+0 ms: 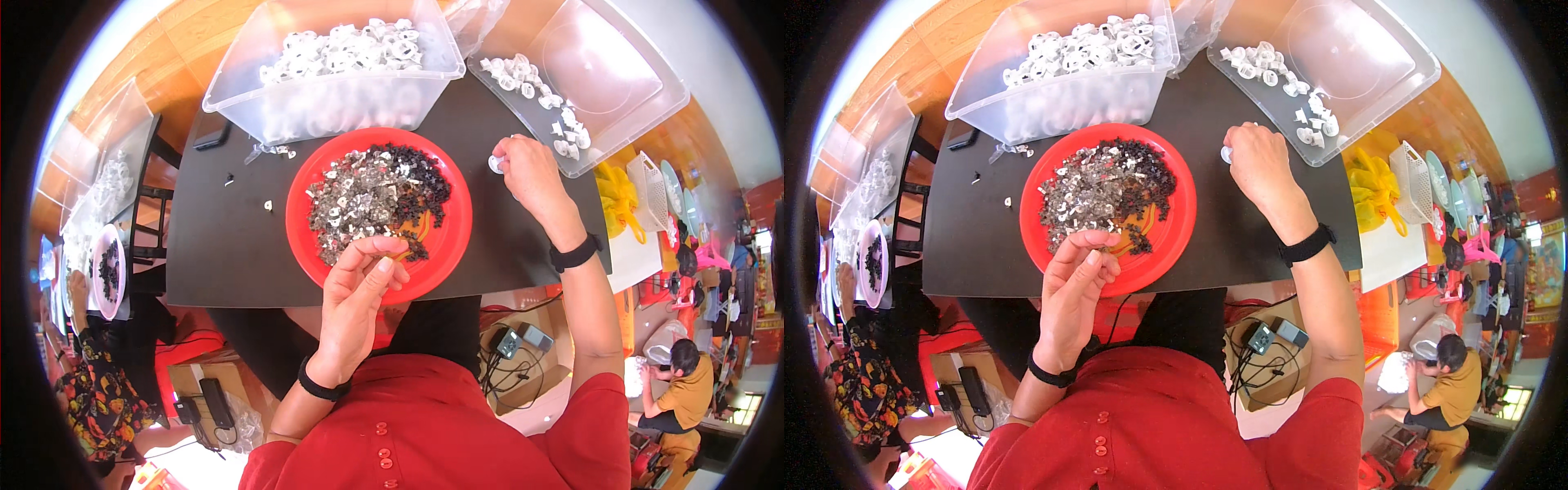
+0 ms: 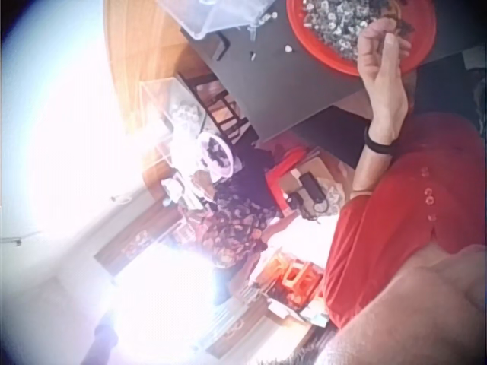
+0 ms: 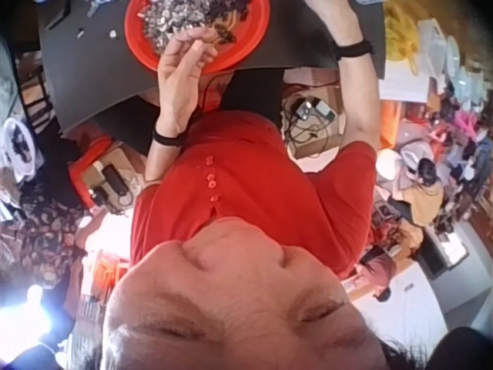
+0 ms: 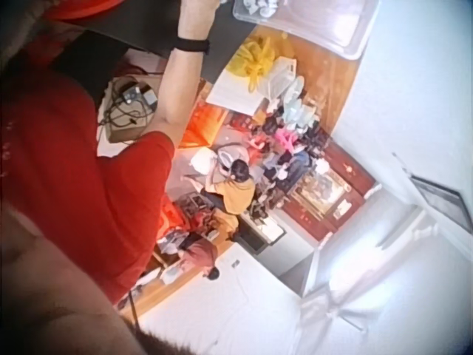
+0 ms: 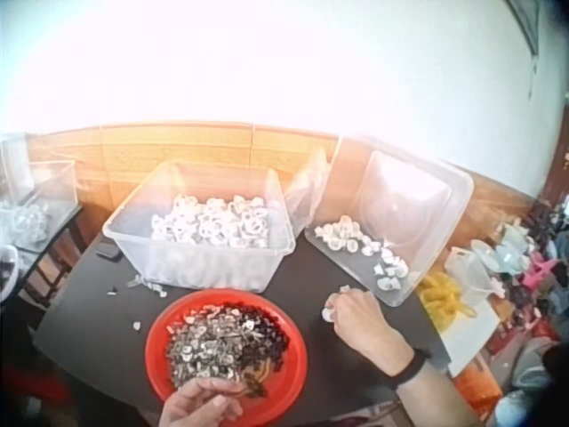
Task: Manually assembling small components onto shoe eyelets or similar hardware parts.
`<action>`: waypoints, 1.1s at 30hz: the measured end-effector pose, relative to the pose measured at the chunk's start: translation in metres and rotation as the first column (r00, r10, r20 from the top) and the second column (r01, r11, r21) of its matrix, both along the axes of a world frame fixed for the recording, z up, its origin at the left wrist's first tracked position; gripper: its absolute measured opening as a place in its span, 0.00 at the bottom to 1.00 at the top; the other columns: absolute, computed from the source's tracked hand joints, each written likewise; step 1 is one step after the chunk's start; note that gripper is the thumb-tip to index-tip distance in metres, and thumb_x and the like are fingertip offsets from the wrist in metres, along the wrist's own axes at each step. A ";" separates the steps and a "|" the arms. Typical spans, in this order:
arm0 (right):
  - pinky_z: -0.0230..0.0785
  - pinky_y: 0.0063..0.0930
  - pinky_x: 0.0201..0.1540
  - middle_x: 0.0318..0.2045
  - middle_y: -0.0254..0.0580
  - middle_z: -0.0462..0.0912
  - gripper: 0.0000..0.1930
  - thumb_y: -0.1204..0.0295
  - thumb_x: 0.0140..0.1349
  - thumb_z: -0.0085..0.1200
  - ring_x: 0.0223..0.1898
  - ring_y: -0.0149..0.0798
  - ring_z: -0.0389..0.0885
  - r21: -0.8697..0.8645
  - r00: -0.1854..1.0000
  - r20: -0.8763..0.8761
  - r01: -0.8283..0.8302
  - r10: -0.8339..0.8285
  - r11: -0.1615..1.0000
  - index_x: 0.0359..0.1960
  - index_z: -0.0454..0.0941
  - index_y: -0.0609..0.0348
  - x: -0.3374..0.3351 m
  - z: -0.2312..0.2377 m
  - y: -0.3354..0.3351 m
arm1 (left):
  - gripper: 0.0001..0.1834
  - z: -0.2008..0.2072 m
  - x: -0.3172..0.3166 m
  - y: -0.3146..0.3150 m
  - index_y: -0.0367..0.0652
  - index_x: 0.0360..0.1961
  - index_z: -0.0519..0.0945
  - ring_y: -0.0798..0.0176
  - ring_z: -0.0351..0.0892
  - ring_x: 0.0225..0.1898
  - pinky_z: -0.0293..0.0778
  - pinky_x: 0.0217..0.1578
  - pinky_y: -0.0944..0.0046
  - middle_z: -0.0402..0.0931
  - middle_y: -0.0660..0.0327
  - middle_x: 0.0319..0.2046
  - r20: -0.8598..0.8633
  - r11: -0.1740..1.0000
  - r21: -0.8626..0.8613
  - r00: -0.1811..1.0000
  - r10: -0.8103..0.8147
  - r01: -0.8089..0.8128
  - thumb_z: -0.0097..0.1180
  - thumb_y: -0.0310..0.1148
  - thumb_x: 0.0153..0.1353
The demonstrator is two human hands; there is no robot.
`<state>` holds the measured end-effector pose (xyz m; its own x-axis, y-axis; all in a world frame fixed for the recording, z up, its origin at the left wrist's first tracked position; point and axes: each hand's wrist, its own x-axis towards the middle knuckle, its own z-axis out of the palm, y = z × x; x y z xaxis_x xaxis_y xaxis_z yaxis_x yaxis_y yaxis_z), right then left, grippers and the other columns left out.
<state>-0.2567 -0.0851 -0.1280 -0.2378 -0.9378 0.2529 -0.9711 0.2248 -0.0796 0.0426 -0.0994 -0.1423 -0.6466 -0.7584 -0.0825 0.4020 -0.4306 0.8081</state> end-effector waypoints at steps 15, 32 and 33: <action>0.71 0.32 0.42 0.33 0.42 0.81 0.08 0.74 0.60 0.57 0.36 0.38 0.80 -0.032 0.690 0.719 -0.079 0.078 0.996 0.38 0.75 0.63 0.040 0.026 0.017 | 0.11 0.005 -0.004 0.002 0.38 0.50 0.75 0.72 0.74 0.40 0.68 0.43 0.71 0.76 0.60 0.47 0.064 1.000 -0.007 0.998 0.019 -0.018 0.49 0.29 0.68; 0.69 0.17 0.44 0.38 0.32 0.80 0.08 0.74 0.65 0.55 0.40 0.22 0.76 -0.166 -0.059 0.985 -0.100 0.160 0.981 0.43 0.76 0.63 0.117 0.033 0.056 | 0.02 0.005 -0.013 0.006 0.41 0.39 0.75 0.70 0.77 0.33 0.73 0.37 0.70 0.79 0.61 0.35 -0.001 0.996 0.008 0.996 0.086 -0.086 0.52 0.27 0.67; 0.68 0.16 0.39 0.36 0.31 0.80 0.07 0.74 0.65 0.56 0.36 0.21 0.75 -0.187 0.014 0.982 -0.091 0.189 0.978 0.42 0.76 0.63 0.122 0.031 0.055 | 0.03 0.005 -0.013 0.007 0.41 0.39 0.76 0.70 0.77 0.33 0.72 0.37 0.70 0.80 0.61 0.35 -0.010 0.997 -0.010 0.997 0.082 -0.082 0.52 0.27 0.67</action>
<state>-0.1348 -0.0305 -0.0971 -0.1700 -0.9842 -0.0500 0.0456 0.0428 -0.9980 0.0294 -0.0929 -0.1375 -0.5829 -0.8097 -0.0684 0.4432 -0.3873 0.8085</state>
